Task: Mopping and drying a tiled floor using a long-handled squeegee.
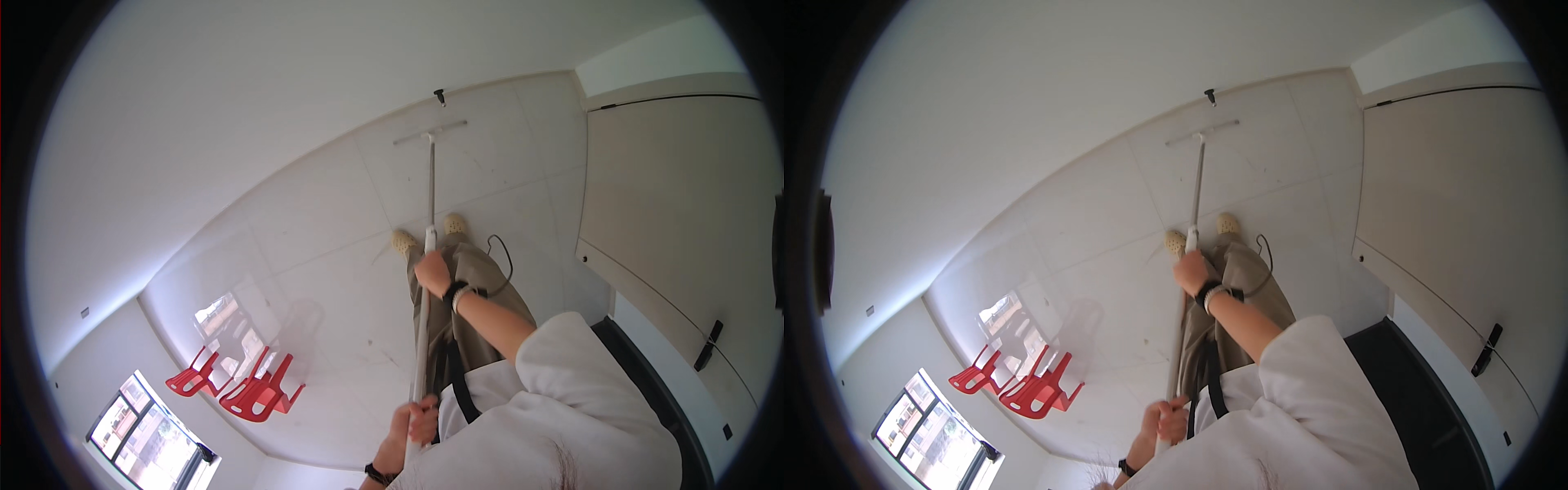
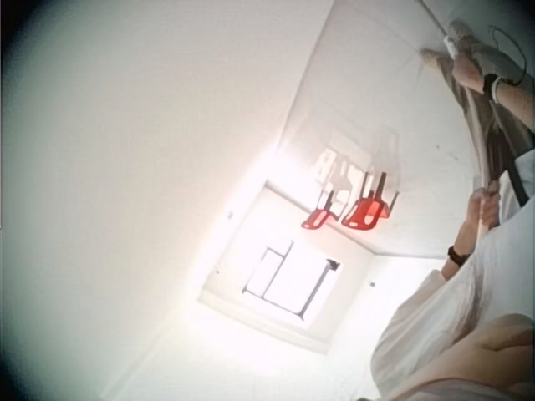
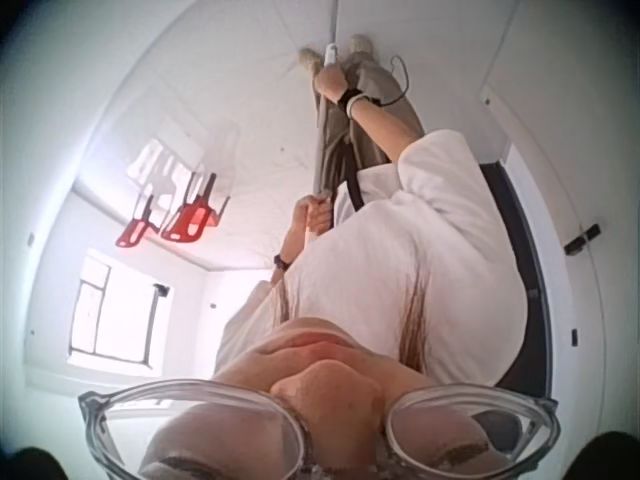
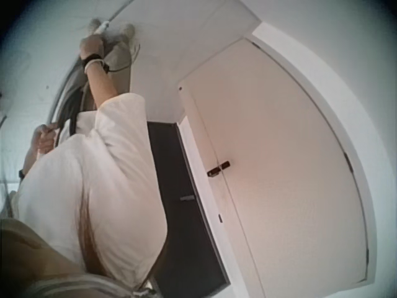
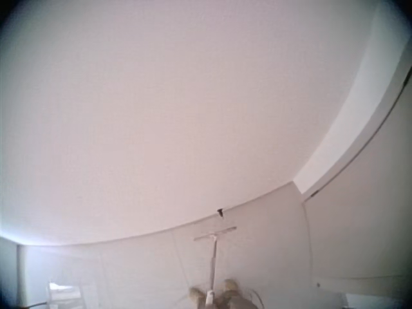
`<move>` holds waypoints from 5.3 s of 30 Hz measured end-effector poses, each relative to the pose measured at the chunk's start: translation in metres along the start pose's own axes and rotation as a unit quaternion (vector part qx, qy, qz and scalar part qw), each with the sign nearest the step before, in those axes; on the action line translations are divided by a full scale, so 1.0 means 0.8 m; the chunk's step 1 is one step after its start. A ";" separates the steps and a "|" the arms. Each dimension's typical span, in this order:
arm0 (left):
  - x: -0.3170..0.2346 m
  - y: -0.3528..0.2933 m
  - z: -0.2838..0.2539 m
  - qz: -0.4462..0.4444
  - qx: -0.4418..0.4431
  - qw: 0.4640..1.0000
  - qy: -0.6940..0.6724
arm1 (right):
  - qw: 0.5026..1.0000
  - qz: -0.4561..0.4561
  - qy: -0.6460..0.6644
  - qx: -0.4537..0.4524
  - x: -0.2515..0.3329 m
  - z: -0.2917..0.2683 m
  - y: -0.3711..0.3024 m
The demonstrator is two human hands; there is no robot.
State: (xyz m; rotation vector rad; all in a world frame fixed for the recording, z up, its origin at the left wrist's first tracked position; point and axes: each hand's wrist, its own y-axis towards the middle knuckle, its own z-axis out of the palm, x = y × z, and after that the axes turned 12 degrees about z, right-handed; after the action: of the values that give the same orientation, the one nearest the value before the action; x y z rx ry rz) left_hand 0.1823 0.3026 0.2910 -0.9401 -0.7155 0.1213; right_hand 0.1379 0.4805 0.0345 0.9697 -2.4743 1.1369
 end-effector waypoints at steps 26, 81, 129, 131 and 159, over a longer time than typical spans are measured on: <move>-0.020 0.093 0.074 -0.016 0.016 0.990 0.141 | 0.962 -0.092 -0.216 -0.139 -0.077 -0.046 0.106; -0.003 0.333 0.233 0.037 0.034 0.625 0.779 | 0.617 0.293 0.730 -0.021 -0.290 -0.221 0.139; -0.089 0.081 0.098 -0.032 -0.161 0.360 0.918 | 0.904 0.270 0.323 -0.075 -0.104 0.008 -0.008; -0.069 0.025 0.097 -0.043 -0.207 0.310 0.927 | 0.761 0.446 0.470 -0.017 -0.042 0.007 -0.042; 0.036 0.208 0.254 -0.091 0.024 0.976 0.197 | 0.719 0.275 0.617 -0.166 -0.337 -0.153 0.129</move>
State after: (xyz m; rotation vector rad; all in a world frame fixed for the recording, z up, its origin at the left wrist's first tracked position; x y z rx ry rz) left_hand 0.1143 0.5554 0.2539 -0.8153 -0.4246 -0.2051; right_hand 0.2649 0.7468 -0.0718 -0.6025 -1.6236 0.8933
